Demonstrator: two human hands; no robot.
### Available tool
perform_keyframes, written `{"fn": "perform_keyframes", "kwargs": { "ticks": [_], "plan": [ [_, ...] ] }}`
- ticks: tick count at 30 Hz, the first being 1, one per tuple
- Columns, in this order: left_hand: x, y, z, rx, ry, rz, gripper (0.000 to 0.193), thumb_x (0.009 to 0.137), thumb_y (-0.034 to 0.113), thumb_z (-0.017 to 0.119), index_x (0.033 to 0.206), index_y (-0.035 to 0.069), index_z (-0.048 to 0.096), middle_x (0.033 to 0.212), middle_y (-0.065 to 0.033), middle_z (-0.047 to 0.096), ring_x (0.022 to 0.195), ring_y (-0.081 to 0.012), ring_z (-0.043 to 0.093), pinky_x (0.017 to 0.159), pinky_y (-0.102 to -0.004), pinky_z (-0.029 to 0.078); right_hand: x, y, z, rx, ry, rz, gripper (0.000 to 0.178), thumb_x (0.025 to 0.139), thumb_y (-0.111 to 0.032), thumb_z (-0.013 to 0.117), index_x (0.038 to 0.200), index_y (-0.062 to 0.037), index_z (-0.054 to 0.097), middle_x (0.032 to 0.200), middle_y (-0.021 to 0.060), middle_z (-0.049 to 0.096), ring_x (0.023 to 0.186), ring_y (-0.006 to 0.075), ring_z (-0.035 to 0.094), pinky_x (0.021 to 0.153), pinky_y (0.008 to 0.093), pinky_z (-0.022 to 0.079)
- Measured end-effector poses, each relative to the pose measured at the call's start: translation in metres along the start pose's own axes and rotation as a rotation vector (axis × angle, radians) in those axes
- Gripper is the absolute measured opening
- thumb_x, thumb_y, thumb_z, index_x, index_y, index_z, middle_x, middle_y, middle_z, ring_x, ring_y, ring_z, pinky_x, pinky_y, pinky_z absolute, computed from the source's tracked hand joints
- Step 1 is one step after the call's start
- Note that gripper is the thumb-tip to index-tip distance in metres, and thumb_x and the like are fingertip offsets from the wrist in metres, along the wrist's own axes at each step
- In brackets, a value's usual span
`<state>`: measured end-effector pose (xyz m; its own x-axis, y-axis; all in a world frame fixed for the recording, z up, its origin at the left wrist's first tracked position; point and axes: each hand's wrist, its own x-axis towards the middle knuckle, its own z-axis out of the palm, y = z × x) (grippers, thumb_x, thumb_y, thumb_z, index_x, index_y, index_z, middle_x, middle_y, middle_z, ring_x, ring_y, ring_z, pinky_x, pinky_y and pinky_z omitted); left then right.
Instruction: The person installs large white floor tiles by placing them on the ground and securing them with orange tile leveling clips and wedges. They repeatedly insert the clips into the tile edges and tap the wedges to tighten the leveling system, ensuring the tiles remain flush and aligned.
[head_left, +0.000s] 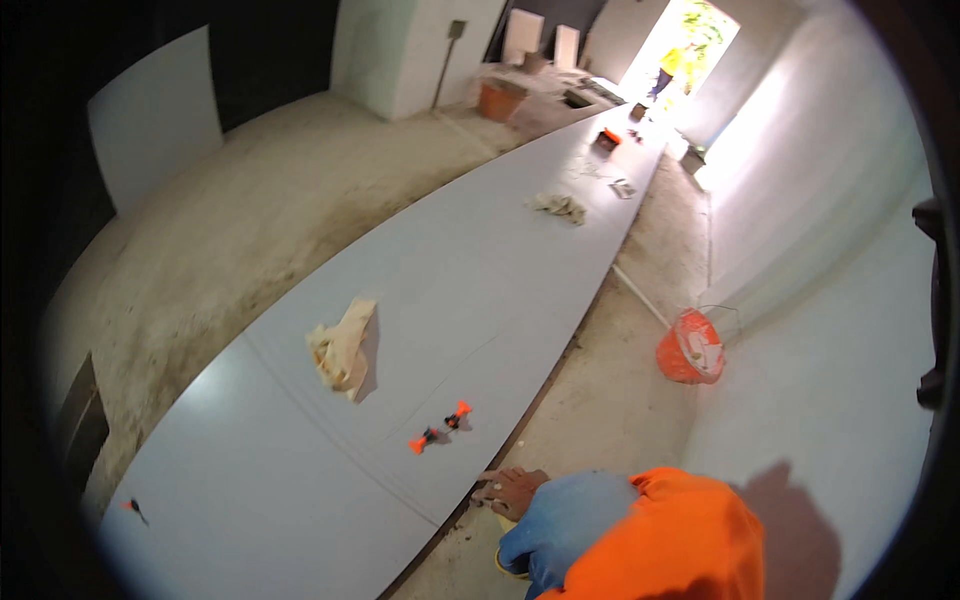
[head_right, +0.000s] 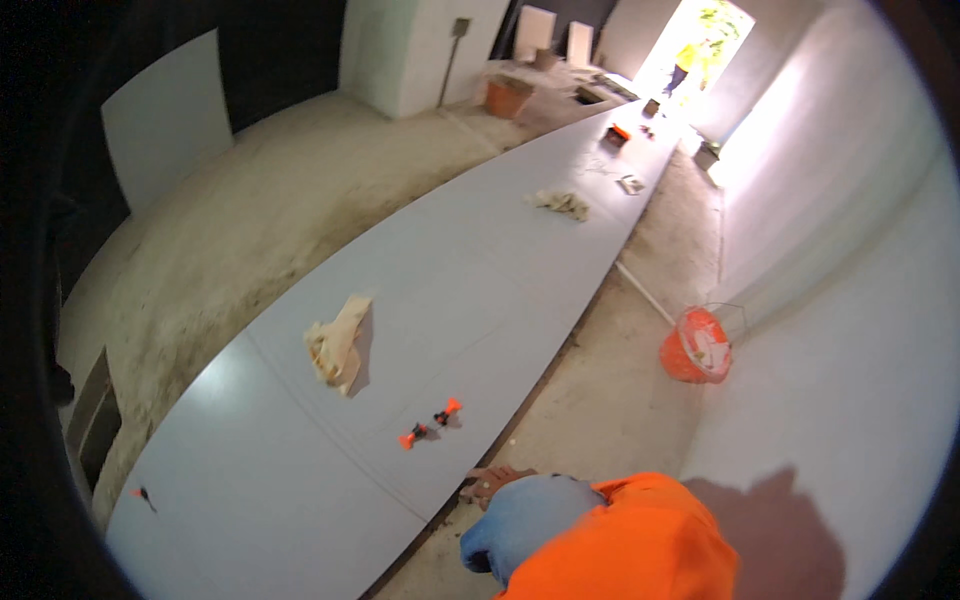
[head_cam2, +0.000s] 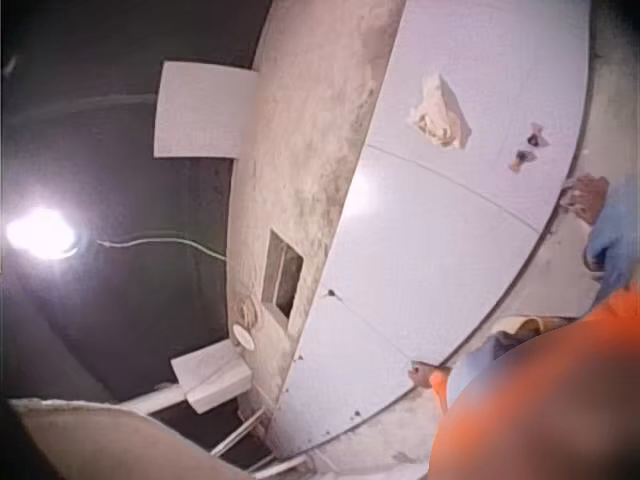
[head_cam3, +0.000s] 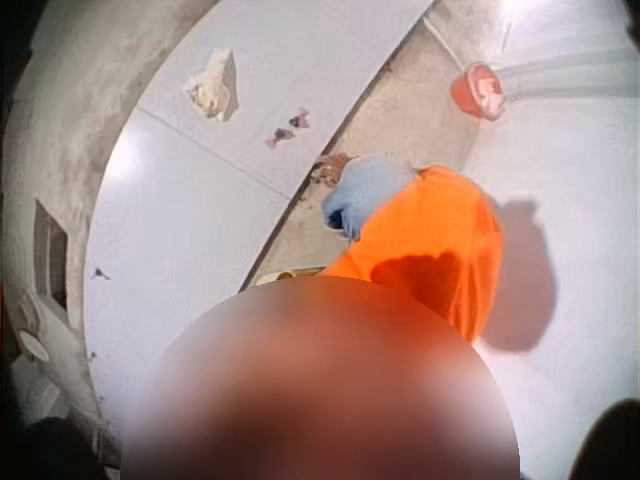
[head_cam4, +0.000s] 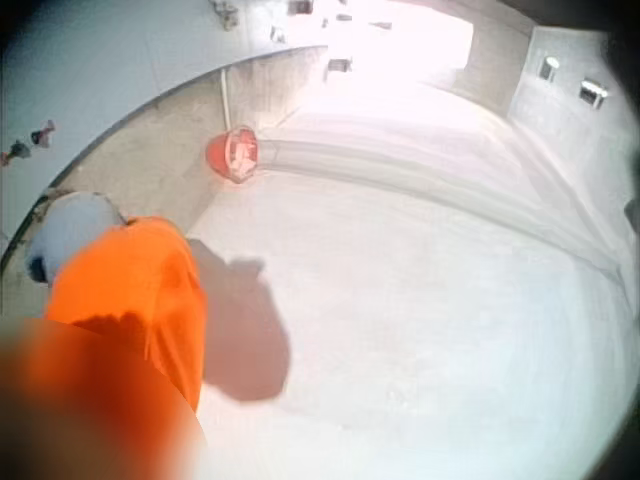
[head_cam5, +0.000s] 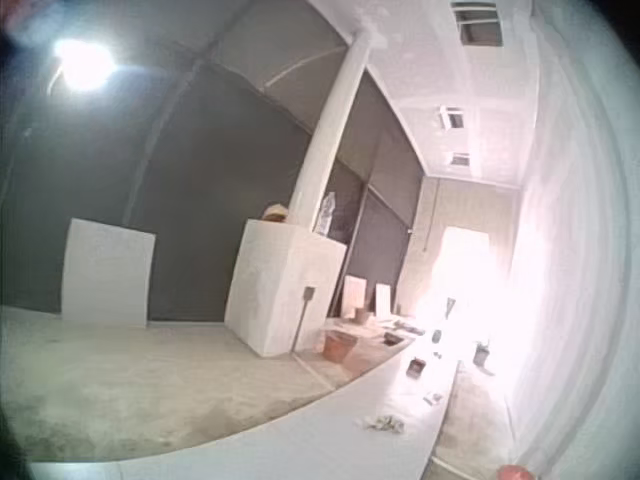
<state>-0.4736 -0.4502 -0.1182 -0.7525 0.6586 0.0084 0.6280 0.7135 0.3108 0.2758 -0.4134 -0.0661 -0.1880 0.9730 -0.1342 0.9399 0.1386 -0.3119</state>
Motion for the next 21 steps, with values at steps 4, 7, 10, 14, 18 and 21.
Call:
{"fn": "perform_keyframes", "kwargs": {
  "ticks": [4, 7, 10, 14, 18, 21],
  "plan": [
    [-0.003, 0.001, 0.012, -0.053, 0.15, 0.033, 0.052, 0.095, 0.044, 0.069, 0.12, -0.001, 0.065, 0.106, -0.0263, 0.071, 0.096, -0.042, 0.066, 0.086, -0.0525, 0.055, 0.006, 0.007, 0.009, 0.043, -0.009, -0.002, 0.034, 0.096, -0.034, 0.069, 0.13, -0.0305, 0.069, 0.146, 0.0036, 0.057, 0.12, 0.0294, 0.062, 0.094, 0.0501, 0.054],
    [0.003, -0.011, 0.023, -0.103, 0.252, 0.0, 0.044, 0.092, 0.037, 0.074, 0.115, 0.0, 0.066, 0.101, -0.0229, 0.071, 0.092, -0.038, 0.066, 0.085, -0.0512, 0.055, 0.009, 0.008, 0.009, 0.056, -0.011, 0.005, 0.034, 0.096, -0.035, 0.069, 0.13, -0.0307, 0.069, 0.146, 0.0037, 0.057, 0.12, 0.0297, 0.062, 0.095, 0.0504, 0.054],
    [0.007, -0.019, 0.03, -0.089, 0.24, 0.031, 0.041, 0.091, 0.034, 0.076, 0.112, 0.001, 0.067, 0.099, -0.0215, 0.071, 0.09, -0.0363, 0.066, 0.084, -0.0503, 0.055, 0.01, 0.008, 0.008, 0.061, -0.015, 0.005, 0.034, 0.096, -0.035, 0.069, 0.13, -0.0308, 0.069, 0.146, 0.0038, 0.057, 0.121, 0.0299, 0.062, 0.095, 0.0507, 0.054],
    [0.008, -0.018, 0.032, -0.067, 0.195, 0.081, 0.039, 0.091, 0.033, 0.076, 0.111, 0.001, 0.067, 0.098, -0.021, 0.071, 0.089, -0.0356, 0.066, 0.083, -0.0494, 0.055, 0.011, 0.008, 0.009, 0.071, -0.015, 0.005, 0.034, 0.097, -0.035, 0.069, 0.13, -0.0311, 0.069, 0.146, 0.004, 0.057, 0.121, 0.0302, 0.062, 0.095, 0.0511, 0.053],
    [0.007, -0.009, 0.03, -0.067, 0.185, 0.103, 0.037, 0.09, 0.031, 0.075, 0.11, 0.002, 0.067, 0.097, -0.0205, 0.07, 0.088, -0.0349, 0.066, 0.082, -0.0485, 0.055, 0.012, 0.006, 0.011, 0.074, -0.013, 0.006, 0.034, 0.097, -0.035, 0.068, 0.13, -0.0313, 0.069, 0.146, 0.0042, 0.057, 0.122, 0.0305, 0.062, 0.096, 0.0515, 0.053],
    [0.004, -0.007, 0.026, -0.054, 0.169, 0.124, 0.035, 0.09, 0.03, 0.075, 0.11, 0.002, 0.068, 0.097, -0.0201, 0.07, 0.087, -0.0344, 0.066, 0.081, -0.0478, 0.055, 0.012, 0.005, 0.013, 0.079, -0.018, 0.007, 0.034, 0.097, -0.035, 0.068, 0.13, -0.0315, 0.069, 0.147, 0.0043, 0.057, 0.122, 0.0307, 0.062, 0.096, 0.0518, 0.053]
  ]
}}
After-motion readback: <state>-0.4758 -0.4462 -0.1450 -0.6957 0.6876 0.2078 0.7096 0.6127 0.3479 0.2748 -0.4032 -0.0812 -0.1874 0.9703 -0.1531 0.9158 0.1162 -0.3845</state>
